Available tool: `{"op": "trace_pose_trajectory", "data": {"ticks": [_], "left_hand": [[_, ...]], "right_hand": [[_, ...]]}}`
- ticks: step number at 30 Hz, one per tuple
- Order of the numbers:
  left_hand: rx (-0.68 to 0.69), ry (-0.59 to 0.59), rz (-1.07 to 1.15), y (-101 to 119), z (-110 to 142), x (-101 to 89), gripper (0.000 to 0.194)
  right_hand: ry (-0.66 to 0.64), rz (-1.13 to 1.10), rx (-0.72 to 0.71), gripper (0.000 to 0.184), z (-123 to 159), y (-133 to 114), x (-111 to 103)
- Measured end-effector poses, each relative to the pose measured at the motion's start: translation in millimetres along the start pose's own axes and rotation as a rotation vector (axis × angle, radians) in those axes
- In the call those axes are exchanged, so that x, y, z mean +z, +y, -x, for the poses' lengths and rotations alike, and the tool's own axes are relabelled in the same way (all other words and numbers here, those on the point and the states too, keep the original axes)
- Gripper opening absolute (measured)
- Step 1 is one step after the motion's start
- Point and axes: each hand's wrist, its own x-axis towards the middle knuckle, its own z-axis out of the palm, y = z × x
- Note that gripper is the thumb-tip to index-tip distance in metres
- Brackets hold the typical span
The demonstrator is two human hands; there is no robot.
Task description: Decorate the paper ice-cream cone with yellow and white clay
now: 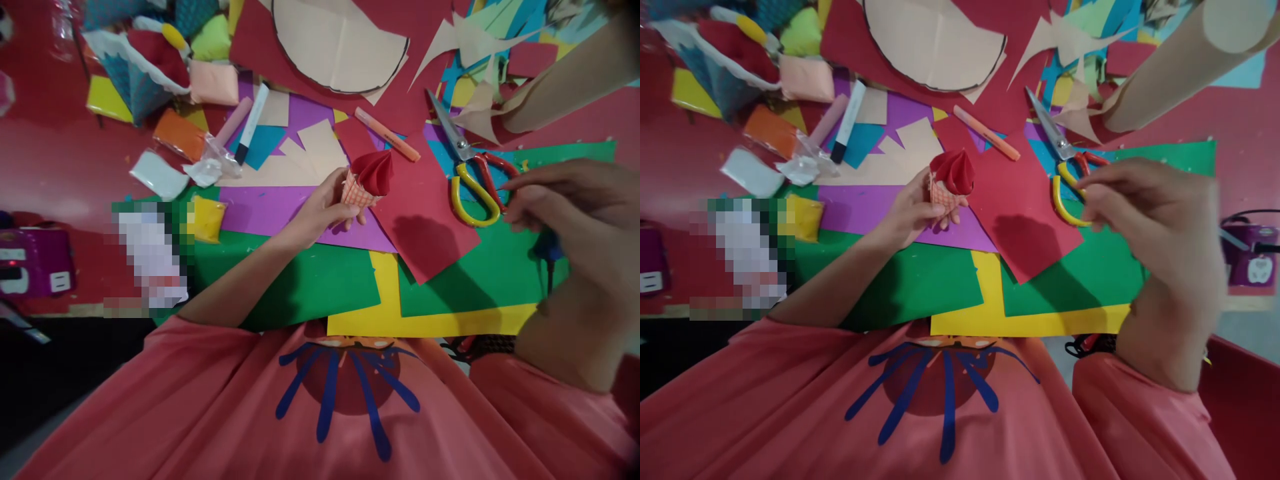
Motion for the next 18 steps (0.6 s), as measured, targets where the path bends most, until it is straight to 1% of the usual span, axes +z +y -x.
{"op": "trace_pose_trajectory", "data": {"ticks": [2, 4, 5, 6, 7, 9, 10, 14, 18], "left_hand": [[-0.027, 0.013, -0.015, 2.1, -0.2, 1.9, 0.045], [-0.057, 0.028, -0.018, 4.0, -0.8, 3.6, 0.044], [-0.071, 0.034, -0.009, 4.8, -1.1, 4.4, 0.044], [-0.084, 0.038, 0.005, 5.5, -1.4, 5.0, 0.045], [-0.093, 0.043, 0.021, 6.2, -1.7, 5.4, 0.045], [-0.105, 0.054, 0.044, 7.5, -2.2, 5.9, 0.045], [-0.109, 0.058, 0.05, 8.0, -2.4, 6.0, 0.046], [-0.135, 0.069, 0.062, 9.2, -2.6, 5.9, 0.048], [-0.109, 0.089, 0.046, 7.9, -2.6, 5.5, 0.049]], "right_hand": [[-0.246, 0.066, -0.195, 0.013, -12.7, -30.9, 28.3], [-0.371, 0.046, -0.287, 0.014, -29.0, -49.5, 47.4], [-0.409, 0.094, -0.326, 0.02, -37.5, -55.1, 54.3], [-0.409, 0.164, -0.379, 0.026, -45.8, -59.2, 59.9], [-0.413, 0.202, -0.391, 0.026, -53.1, -62.2, 64.8], [-0.454, 0.213, -0.376, 0.025, -63.7, -66.0, 73.1], [-0.454, 0.2, -0.362, 0.024, -66.7, -67.1, 76.9], [-0.426, 0.196, -0.347, 0.032, -66.8, -68.1, 89.4], [-0.45, 0.192, -0.266, 0.033, -62.4, -68.2, 96.7]]}}
